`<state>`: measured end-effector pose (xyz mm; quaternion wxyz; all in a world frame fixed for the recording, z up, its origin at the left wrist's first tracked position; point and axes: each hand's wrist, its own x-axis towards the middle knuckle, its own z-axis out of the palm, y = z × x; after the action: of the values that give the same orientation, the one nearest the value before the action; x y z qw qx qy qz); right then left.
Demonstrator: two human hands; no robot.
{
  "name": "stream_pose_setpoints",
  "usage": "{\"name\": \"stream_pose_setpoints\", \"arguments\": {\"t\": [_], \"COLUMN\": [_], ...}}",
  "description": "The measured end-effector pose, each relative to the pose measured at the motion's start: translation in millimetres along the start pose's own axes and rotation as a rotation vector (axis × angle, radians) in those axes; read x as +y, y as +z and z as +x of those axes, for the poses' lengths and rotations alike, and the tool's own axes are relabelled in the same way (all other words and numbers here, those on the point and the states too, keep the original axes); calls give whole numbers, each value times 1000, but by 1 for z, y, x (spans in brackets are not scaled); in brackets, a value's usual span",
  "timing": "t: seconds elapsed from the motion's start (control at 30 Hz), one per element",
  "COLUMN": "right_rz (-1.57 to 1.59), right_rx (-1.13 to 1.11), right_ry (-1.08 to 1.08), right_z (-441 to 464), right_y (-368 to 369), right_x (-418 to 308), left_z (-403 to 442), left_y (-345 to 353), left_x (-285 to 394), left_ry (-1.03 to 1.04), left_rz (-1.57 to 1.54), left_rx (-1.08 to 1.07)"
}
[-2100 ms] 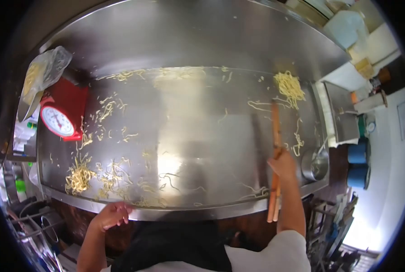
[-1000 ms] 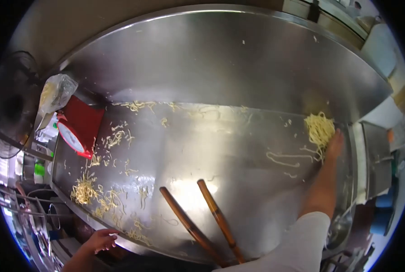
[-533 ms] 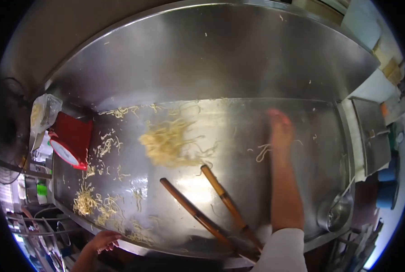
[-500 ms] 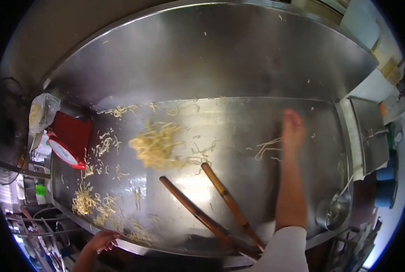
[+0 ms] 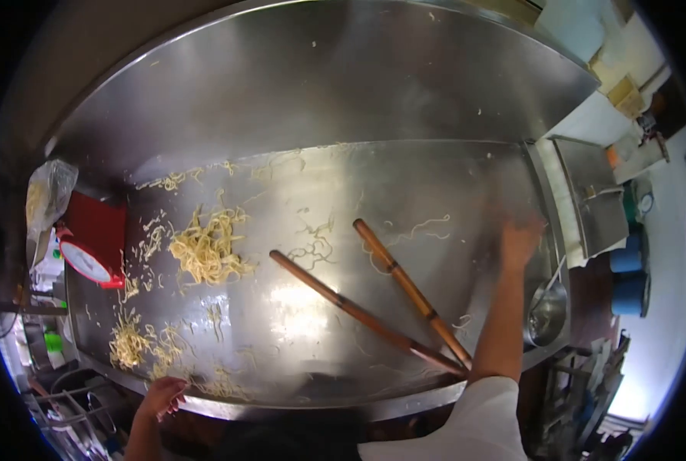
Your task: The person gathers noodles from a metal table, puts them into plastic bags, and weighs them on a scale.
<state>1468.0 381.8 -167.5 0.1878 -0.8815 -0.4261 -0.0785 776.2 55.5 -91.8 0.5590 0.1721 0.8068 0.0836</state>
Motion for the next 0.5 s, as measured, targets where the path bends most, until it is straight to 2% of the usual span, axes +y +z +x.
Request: {"name": "stream_pose_setpoints", "arguments": {"t": [0.03, 0.1, 0.2, 0.3, 0.5], "right_rz": [-177, -139, -173, -230, -313], "right_rx": [109, -23, -38, 17, -57], "right_ry": [34, 262, 551, 422, 209], "right_z": [12, 41, 43, 45, 51], "right_y": [4, 21, 22, 38, 37], "right_x": [18, 51, 33, 24, 18], "left_z": [4, 6, 6, 4, 7], "left_y": [-1, 2, 0, -5, -8], "left_x": [-9, -17, -24, -24, -30], "left_ry": [3, -12, -14, -45, -48], "left_rz": [0, 29, 27, 41, 72], "left_rx": [7, -6, -3, -25, 40]}}
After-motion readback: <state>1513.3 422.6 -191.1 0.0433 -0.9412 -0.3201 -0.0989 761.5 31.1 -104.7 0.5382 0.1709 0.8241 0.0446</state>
